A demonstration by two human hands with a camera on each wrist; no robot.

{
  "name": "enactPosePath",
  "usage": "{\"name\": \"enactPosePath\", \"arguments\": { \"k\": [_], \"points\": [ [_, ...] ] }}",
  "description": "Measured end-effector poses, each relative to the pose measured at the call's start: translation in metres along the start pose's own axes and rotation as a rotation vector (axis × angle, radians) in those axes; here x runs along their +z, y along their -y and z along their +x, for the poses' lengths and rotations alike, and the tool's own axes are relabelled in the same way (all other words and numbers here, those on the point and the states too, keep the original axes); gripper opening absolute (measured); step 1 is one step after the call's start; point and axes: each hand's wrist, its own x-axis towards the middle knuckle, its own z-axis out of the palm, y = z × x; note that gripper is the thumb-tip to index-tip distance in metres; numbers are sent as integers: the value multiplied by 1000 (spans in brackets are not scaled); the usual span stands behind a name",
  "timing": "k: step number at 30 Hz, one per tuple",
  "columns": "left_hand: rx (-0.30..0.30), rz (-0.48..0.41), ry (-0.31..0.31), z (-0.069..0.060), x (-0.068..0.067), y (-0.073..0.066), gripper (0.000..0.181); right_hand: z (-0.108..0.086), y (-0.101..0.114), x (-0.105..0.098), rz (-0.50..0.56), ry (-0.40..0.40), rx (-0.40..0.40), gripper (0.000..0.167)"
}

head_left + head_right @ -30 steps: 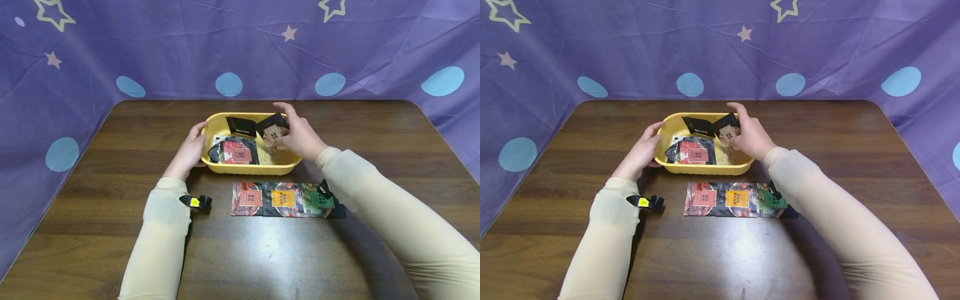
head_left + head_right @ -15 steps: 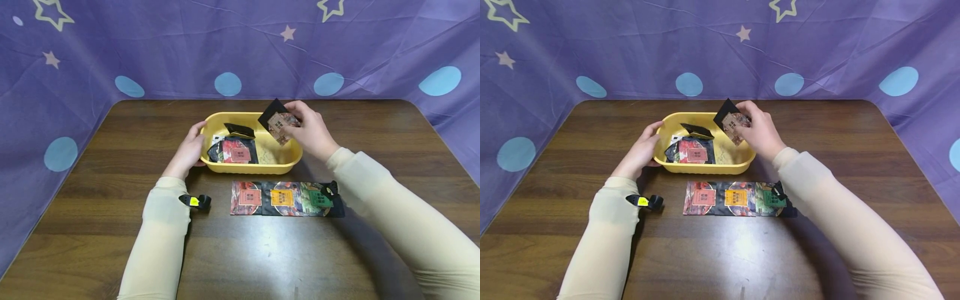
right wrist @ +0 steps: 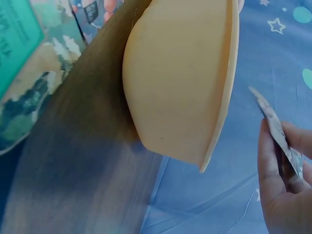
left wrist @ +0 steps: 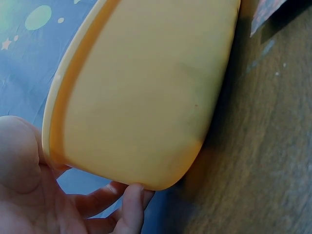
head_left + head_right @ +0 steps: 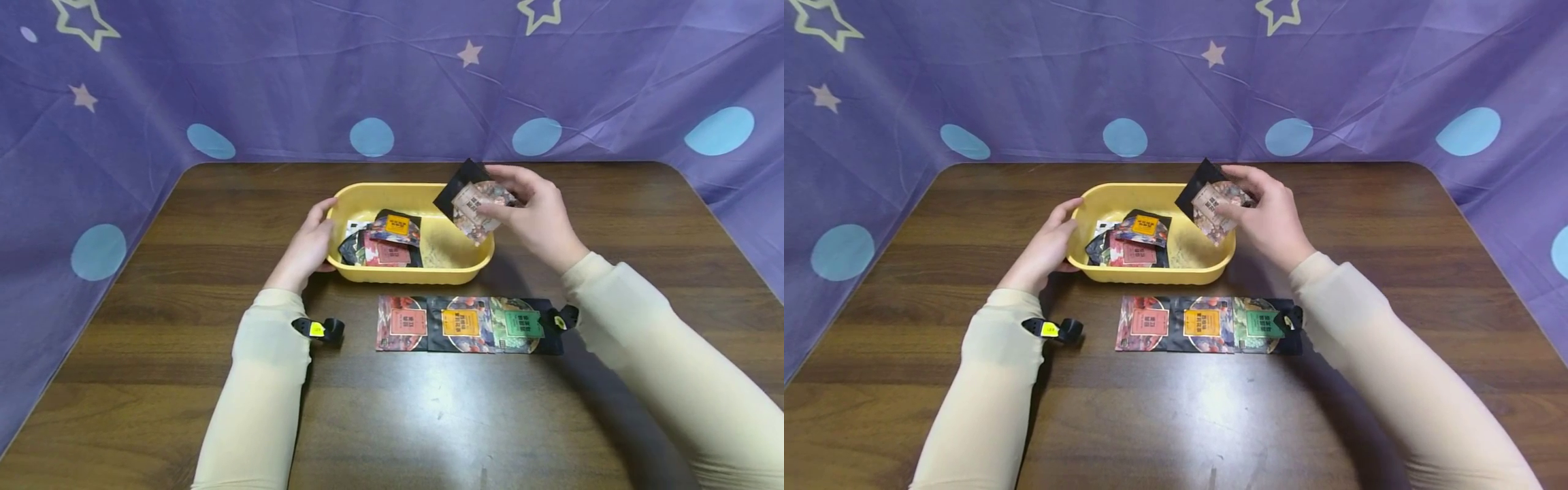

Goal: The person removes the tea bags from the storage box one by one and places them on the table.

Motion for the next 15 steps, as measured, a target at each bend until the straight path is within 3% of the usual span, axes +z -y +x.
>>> {"name": "enactPosePath", "arguments": {
  "k": [5, 15],
  "points": [
    [3, -14, 1, 0, 0, 1, 54, -7, -4, -6, 21, -29, 25, 46],
    [-4, -21, 2, -1, 1, -1, 54, -22, -9, -26, 44, -29, -29, 35]
  ]
}}
